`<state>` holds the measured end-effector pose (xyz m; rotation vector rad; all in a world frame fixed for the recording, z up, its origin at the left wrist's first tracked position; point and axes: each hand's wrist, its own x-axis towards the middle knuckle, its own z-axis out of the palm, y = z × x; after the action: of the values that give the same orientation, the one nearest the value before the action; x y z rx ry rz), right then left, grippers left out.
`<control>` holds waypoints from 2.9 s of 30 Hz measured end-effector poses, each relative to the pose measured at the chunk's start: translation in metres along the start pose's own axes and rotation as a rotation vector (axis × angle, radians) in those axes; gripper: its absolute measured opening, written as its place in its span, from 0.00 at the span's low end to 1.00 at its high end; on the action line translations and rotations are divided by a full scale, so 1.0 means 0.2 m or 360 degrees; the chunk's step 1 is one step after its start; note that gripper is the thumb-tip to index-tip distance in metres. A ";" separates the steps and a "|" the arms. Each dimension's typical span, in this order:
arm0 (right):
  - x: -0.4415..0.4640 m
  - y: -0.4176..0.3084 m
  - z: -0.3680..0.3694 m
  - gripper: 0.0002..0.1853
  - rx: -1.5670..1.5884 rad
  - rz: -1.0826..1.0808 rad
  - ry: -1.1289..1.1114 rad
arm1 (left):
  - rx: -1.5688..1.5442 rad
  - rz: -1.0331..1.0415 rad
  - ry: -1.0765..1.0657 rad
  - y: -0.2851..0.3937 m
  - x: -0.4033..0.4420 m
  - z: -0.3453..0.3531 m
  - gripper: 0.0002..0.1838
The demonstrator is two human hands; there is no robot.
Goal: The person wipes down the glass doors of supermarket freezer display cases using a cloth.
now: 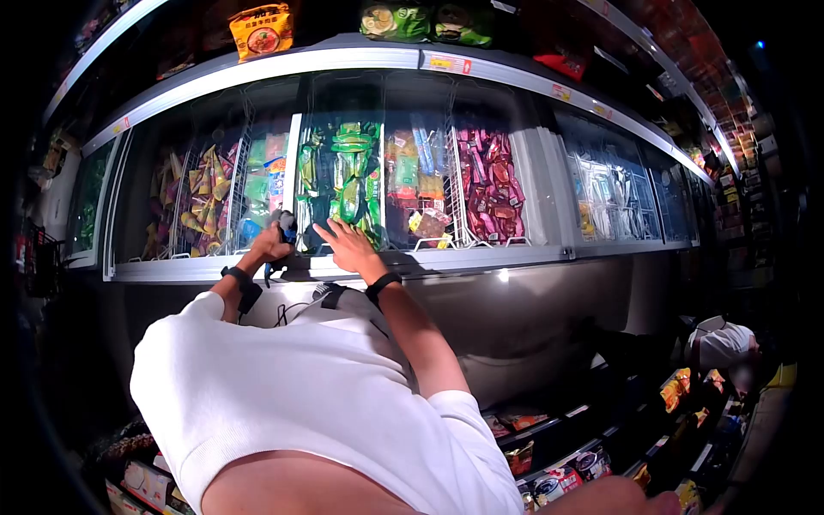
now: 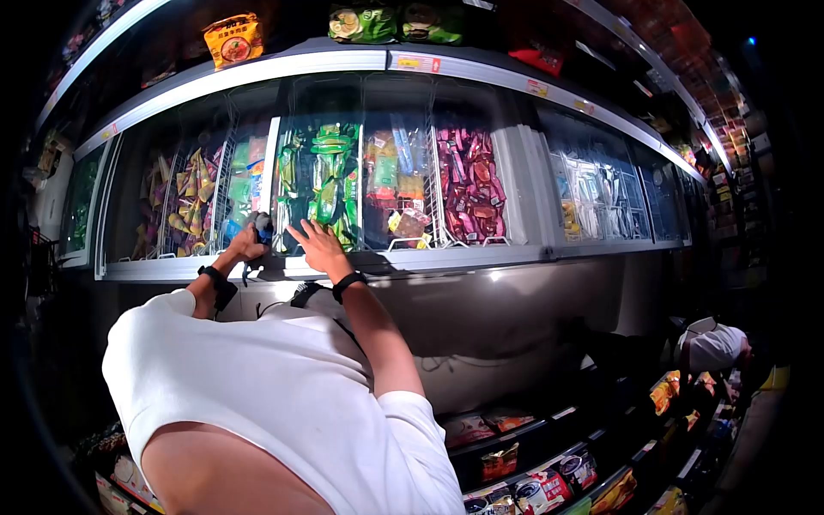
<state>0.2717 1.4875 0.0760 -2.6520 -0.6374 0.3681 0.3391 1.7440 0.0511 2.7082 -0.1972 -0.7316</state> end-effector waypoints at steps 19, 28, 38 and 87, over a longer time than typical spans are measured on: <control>-1.09 0.57 -0.04 0.52 -0.0240 0.0705 0.0505 | 0.0583 0.0940 -0.0497 1.68 0.03 0.64 0.39; -0.97 0.80 -0.07 0.44 0.0067 0.0776 0.0357 | -0.0167 0.0605 0.0370 1.73 -0.03 0.81 0.24; -0.92 1.32 -0.29 0.15 -0.0424 0.0644 0.0477 | -0.0150 0.0600 0.0616 2.13 0.21 0.90 0.29; -3.28 4.14 -1.18 0.12 -0.0285 0.1296 0.0841 | -0.0111 0.1496 0.0087 5.60 0.73 2.08 0.44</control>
<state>0.0992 0.4193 0.0388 -2.8786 0.6144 -0.2018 0.1986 0.5483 0.0332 2.1703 -1.2732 -0.3500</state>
